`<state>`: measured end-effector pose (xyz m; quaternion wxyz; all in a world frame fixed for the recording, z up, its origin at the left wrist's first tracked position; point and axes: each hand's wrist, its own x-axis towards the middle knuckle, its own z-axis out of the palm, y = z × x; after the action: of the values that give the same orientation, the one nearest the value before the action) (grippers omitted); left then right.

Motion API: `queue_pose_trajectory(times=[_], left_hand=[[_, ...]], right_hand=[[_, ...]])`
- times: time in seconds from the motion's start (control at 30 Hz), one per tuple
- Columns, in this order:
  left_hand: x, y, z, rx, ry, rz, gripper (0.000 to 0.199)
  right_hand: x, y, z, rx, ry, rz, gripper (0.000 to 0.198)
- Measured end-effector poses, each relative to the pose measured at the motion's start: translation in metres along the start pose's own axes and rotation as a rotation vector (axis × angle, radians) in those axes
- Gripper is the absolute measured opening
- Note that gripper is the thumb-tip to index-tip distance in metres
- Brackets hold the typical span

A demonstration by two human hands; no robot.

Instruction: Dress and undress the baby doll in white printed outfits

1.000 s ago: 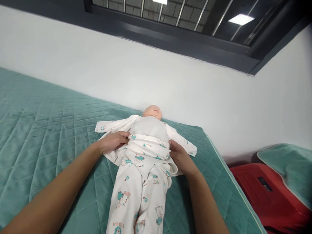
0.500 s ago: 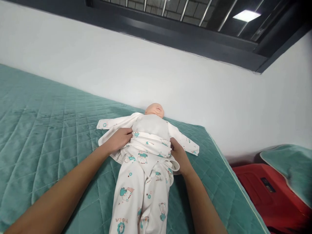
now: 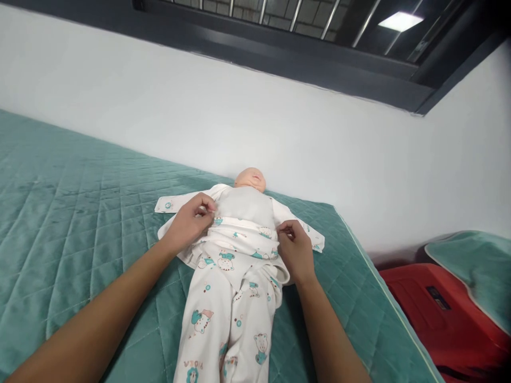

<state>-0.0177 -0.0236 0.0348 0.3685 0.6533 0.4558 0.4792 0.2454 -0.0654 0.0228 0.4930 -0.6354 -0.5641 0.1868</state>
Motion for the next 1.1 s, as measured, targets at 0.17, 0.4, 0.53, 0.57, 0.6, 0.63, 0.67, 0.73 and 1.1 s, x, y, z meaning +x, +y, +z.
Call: queue_pose_trajectory(times=[0.17, 0.4, 0.53, 0.57, 0.6, 0.63, 0.67, 0.73, 1.1], left_hand=[[-0.006, 0.001, 0.004, 0.193, 0.000, 0.361, 0.010], [-0.006, 0.003, 0.011, 0.318, -0.124, 0.436, 0.017], [-0.008, 0.008, 0.013, 0.236, -0.200, 0.338, 0.018], [-0.009, 0.010, 0.014, 0.210, -0.214, 0.309, 0.018], [-0.009, 0.012, 0.015, 0.184, -0.221, 0.281, 0.018], [-0.010, 0.013, 0.016, 0.160, -0.218, 0.260, 0.018], [-0.010, 0.014, 0.017, 0.138, -0.204, 0.247, 0.018], [-0.007, 0.015, 0.018, 0.088, -0.166, 0.231, 0.020], [0.018, 0.001, 0.015, -0.334, 0.021, -0.183, 0.024]], right_hand=[[-0.005, -0.011, -0.005, 0.224, -0.003, -0.127, 0.013], [-0.007, -0.019, 0.000, 0.164, -0.235, -0.318, 0.009], [-0.006, -0.020, 0.002, 0.102, -0.297, -0.308, 0.019], [-0.005, -0.021, 0.002, 0.095, -0.312, -0.300, 0.020], [-0.005, -0.021, 0.002, 0.091, -0.325, -0.291, 0.021], [-0.005, -0.021, 0.002, 0.088, -0.335, -0.282, 0.021], [-0.005, -0.022, 0.002, 0.088, -0.340, -0.276, 0.021], [-0.004, -0.023, 0.003, 0.096, -0.344, -0.269, 0.019], [0.003, -0.025, 0.003, 0.152, -0.398, -0.151, 0.027]])
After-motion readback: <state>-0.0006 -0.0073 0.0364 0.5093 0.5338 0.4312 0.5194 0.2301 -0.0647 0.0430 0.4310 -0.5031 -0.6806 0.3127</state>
